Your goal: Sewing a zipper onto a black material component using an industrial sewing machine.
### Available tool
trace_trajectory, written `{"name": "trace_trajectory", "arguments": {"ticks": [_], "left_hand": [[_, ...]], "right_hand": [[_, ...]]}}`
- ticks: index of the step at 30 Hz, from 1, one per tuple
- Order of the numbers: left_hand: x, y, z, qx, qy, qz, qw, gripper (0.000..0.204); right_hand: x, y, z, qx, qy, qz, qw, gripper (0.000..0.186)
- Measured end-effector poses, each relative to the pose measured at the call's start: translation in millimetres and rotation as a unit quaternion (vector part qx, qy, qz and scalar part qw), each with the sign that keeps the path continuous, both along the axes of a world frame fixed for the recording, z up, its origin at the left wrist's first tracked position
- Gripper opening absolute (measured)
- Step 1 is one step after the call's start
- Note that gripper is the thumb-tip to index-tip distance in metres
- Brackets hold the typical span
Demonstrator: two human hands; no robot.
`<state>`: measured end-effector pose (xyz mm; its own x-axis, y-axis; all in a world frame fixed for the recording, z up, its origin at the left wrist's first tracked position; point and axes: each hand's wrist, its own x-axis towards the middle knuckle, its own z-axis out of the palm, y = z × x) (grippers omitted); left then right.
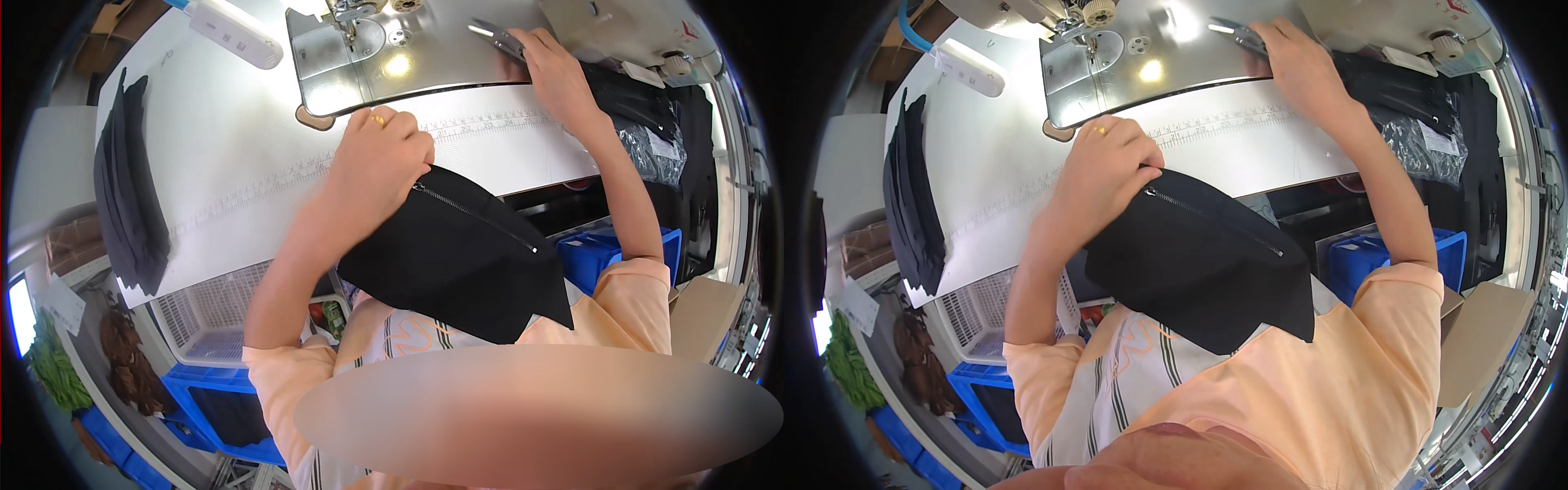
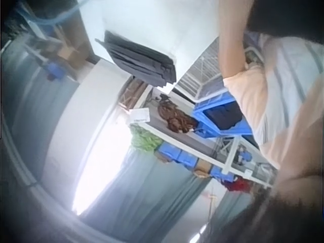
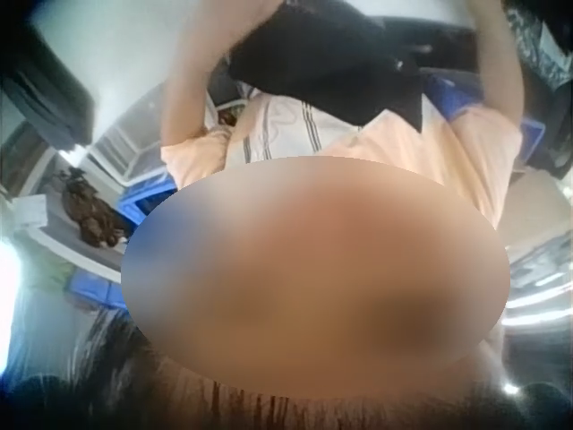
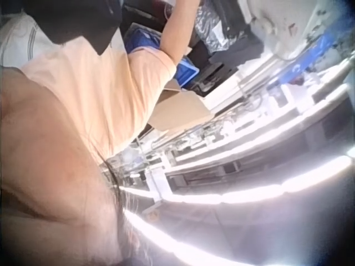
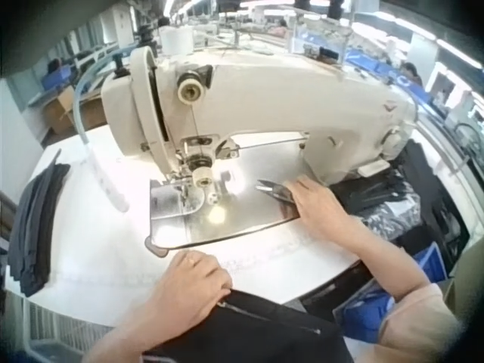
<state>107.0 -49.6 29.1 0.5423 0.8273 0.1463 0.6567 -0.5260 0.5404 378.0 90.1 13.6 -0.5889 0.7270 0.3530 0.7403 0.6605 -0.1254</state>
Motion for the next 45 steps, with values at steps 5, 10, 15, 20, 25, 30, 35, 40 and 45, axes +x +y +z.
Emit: {"name": "trace_trajectory", "arguments": {"ticks": [5, 10, 15, 20, 25, 30, 35, 40, 45], "left_hand": [[14, -50, -36, 0.230, -0.053, 0.174, 0.956, 0.027], [16, -58, -42, 0.256, -0.084, 0.224, 0.937, 0.026], [14, -58, -43, 0.237, -0.115, 0.211, 0.941, 0.025], [14, -62, -44, 0.232, -0.122, 0.205, 0.943, 0.025], [14, -61, -47, 0.247, -0.124, 0.207, 0.939, 0.025], [12, -62, -41, 0.267, -0.086, 0.236, 0.931, 0.023], [-22, -85, -22, 0.208, -0.005, 0.330, 0.921, 0.019], [-104, -126, 13, -0.187, -0.363, 0.285, 0.868, 0.022], [-175, -365, -5, -0.026, -0.444, 0.636, 0.631, 0.023]], "right_hand": [[-32, -32, 24, -0.385, 0.157, 0.015, 0.909, 0.027], [-64, -53, 24, -0.311, 0.028, 0.100, 0.945, 0.034], [-82, -58, 10, -0.033, 0.047, 0.247, 0.967, 0.037], [-80, -54, 10, -0.034, 0.060, 0.283, 0.957, 0.046], [-72, -52, 16, -0.054, 0.043, 0.270, 0.960, 0.042], [-85, -48, -7, -0.102, 0.101, 0.268, 0.953, 0.035], [-47, -12, -3, -0.158, 0.173, 0.068, 0.970, 0.034], [20, 25, -13, -0.088, 0.080, -0.089, 0.989, 0.040], [24, 44, -31, -0.073, 0.064, -0.039, 0.995, 0.040]]}}
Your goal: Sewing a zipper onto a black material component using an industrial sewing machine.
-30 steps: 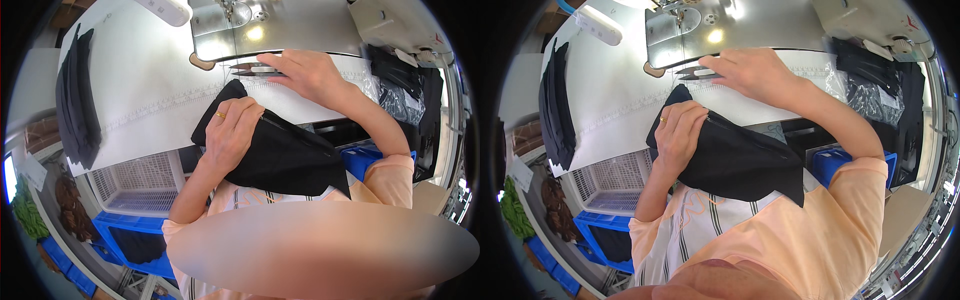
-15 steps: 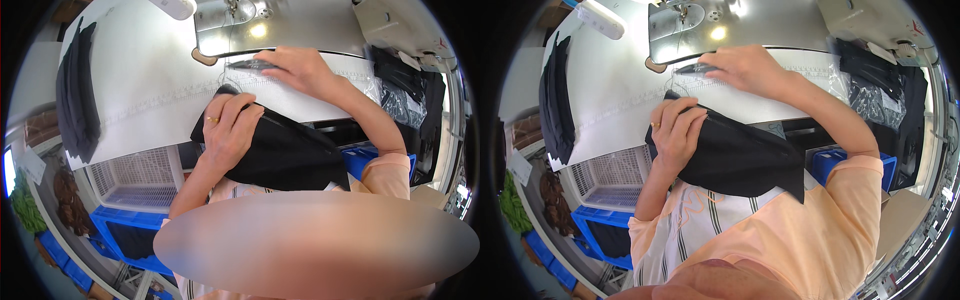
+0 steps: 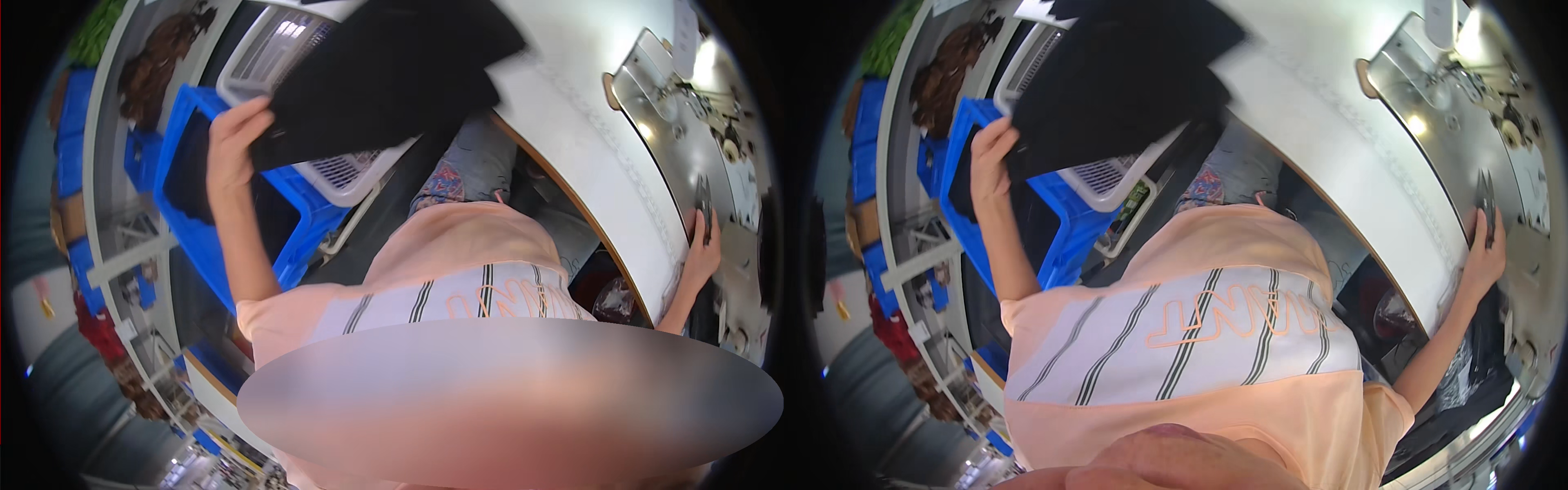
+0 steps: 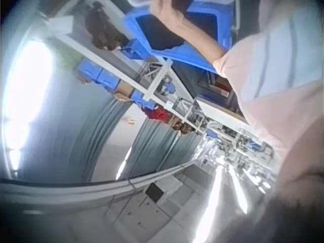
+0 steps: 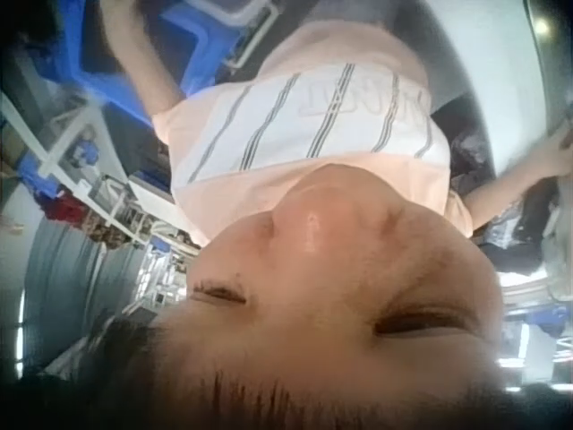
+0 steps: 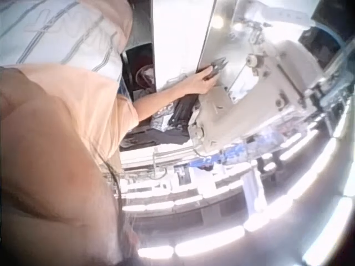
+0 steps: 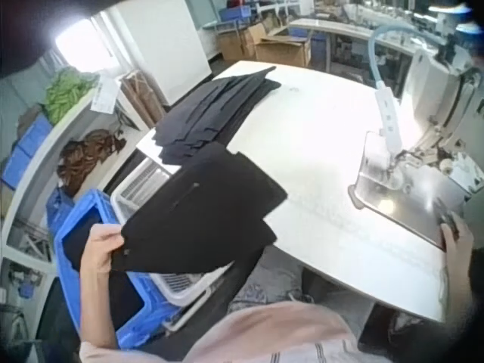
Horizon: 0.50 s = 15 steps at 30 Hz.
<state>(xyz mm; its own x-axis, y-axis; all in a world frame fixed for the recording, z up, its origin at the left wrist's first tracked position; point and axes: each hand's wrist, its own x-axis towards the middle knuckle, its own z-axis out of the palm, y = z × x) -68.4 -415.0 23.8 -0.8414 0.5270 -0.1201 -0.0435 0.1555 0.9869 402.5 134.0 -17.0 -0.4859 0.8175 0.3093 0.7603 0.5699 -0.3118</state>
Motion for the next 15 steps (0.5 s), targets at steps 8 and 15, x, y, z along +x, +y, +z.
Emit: {"name": "trace_trajectory", "arguments": {"ticks": [8, 15], "left_hand": [[41, -342, -119, -0.147, -0.123, 0.324, 0.926, 0.037], [14, -330, -144, -0.469, -0.035, 0.277, 0.838, 0.034]], "right_hand": [[10, 52, -11, 0.101, -0.071, 0.054, 0.991, 0.046], [15, 130, -12, 0.131, -0.247, 0.013, 0.960, 0.043]]}}
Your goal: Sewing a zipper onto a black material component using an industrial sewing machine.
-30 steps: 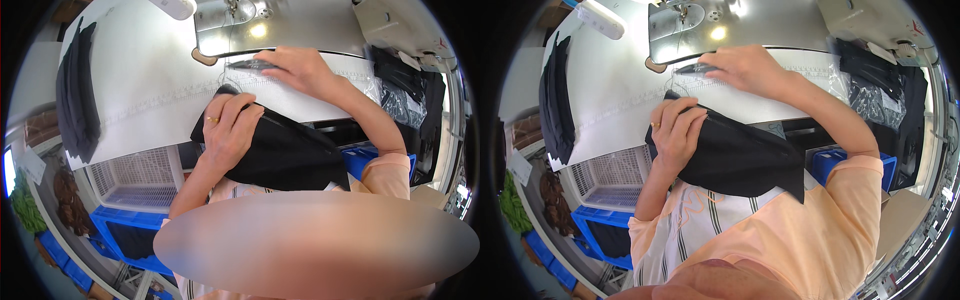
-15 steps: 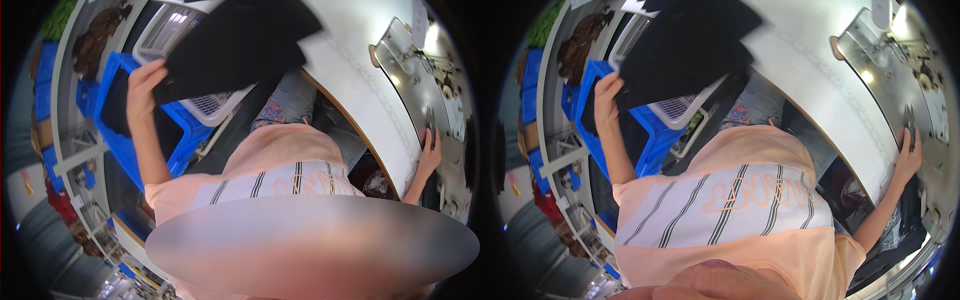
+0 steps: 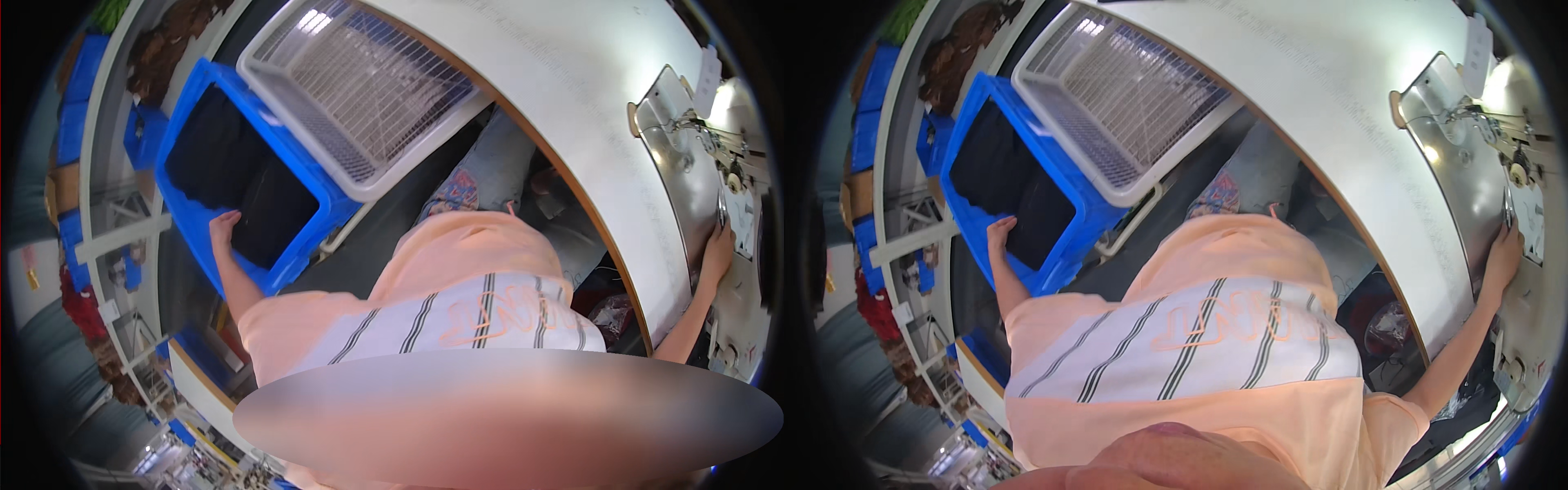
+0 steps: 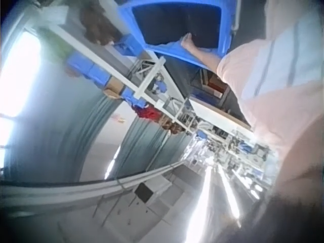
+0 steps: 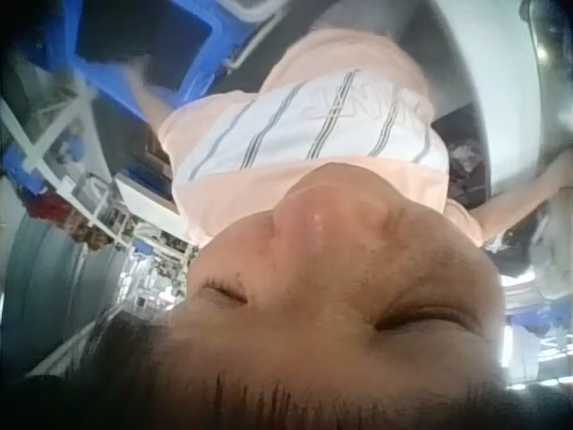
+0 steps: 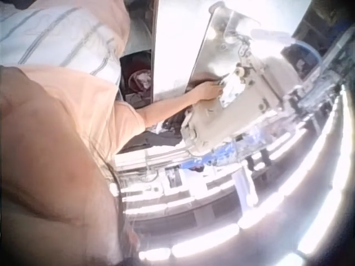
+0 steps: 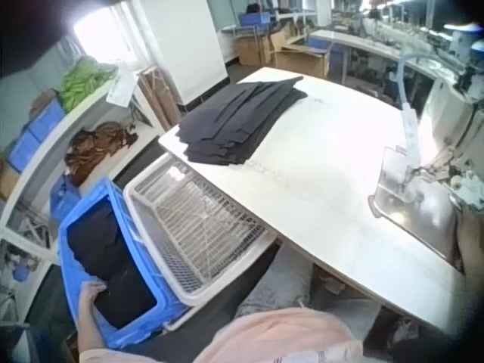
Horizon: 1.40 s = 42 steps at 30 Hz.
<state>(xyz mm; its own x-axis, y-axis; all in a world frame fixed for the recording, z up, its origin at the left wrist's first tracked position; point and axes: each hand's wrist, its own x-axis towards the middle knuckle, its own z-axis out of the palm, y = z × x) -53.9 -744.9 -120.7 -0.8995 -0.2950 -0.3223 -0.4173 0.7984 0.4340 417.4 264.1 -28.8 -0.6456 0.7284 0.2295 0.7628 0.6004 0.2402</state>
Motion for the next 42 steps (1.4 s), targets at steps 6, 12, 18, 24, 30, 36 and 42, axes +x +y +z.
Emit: {"name": "trace_trajectory", "arguments": {"ticks": [6, 12, 18, 24, 30, 36, 42], "left_hand": [[-71, 282, 110, -0.070, 0.400, -0.384, 0.829, 0.028], [-125, 559, 159, 0.110, 0.548, -0.537, 0.632, 0.021], [-239, 632, 149, -0.198, 0.354, -0.521, 0.751, 0.037], [-265, 607, 178, -0.089, 0.280, -0.476, 0.829, 0.028], [-148, 619, 189, -0.167, 0.375, -0.586, 0.699, 0.026], [-87, 624, 179, 0.079, 0.351, -0.613, 0.704, 0.031], [74, 588, 146, -0.068, 0.354, -0.760, 0.541, 0.037]], "right_hand": [[-49, -62, 38, 0.074, -0.039, 0.071, 0.994, 0.043], [-98, -201, 62, -0.034, 0.049, 0.199, 0.978, 0.037], [-66, -243, 41, -0.125, 0.162, 0.127, 0.971, 0.035], [-63, -249, 37, -0.165, 0.273, 0.098, 0.943, 0.031], [-58, -249, 34, -0.143, 0.282, 0.086, 0.945, 0.031], [-41, -250, 38, -0.097, 0.333, 0.128, 0.929, 0.035], [60, -248, 79, 0.071, 0.264, -0.027, 0.962, 0.025]]}}
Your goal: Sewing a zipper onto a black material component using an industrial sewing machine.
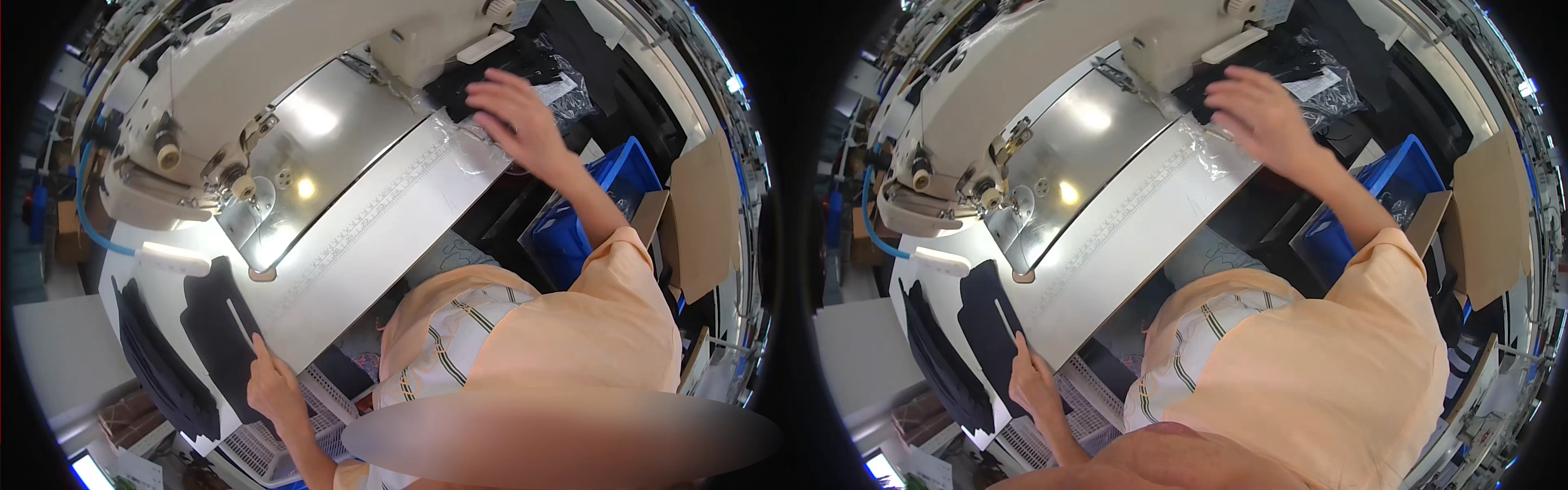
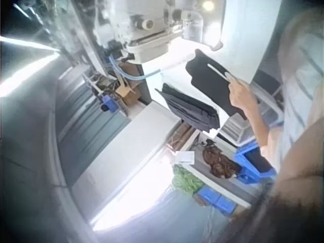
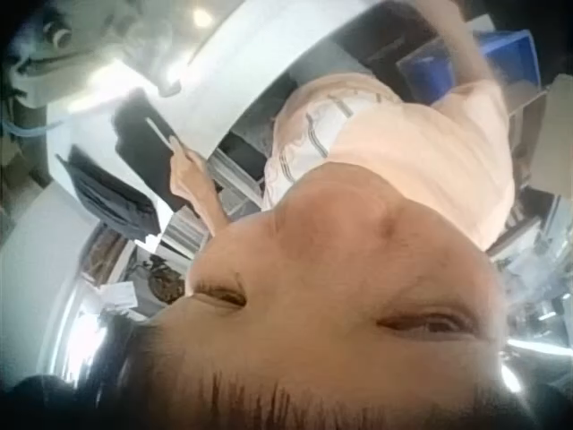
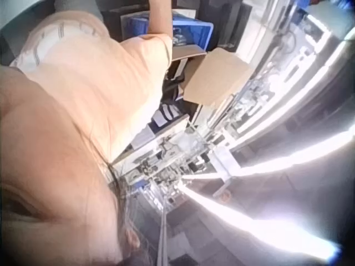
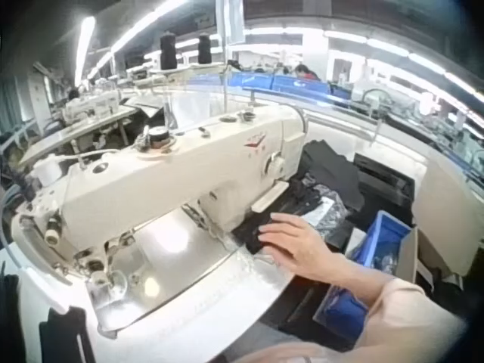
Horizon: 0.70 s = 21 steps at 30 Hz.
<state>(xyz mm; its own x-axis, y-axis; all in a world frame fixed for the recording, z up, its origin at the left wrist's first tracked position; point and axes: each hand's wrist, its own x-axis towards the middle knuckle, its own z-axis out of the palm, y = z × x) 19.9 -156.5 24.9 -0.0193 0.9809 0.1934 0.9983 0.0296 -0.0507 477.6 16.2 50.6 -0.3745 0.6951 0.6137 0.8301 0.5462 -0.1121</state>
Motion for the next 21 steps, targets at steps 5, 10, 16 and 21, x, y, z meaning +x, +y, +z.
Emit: {"name": "trace_trajectory", "arguments": {"ticks": [5, 10, 16, 21], "left_hand": [[24, 55, -17, 0.086, -0.085, 0.001, 0.993, 0.035], [10, 90, -25, 0.134, -0.083, -0.020, 0.987, 0.035], [24, 88, -12, 0.054, -0.235, 0.057, 0.969, 0.035], [38, 78, -13, 0.106, -0.272, -0.034, 0.956, 0.035]], "right_hand": [[196, 70, 14, 0.029, -0.124, -0.402, 0.907, 0.022], [285, 106, 18, -0.126, -0.068, -0.352, 0.925, 0.025], [321, 92, 48, -0.145, 0.442, -0.081, 0.881, 0.041], [201, 84, 66, -0.195, -0.141, -0.331, 0.912, 0.043]]}}
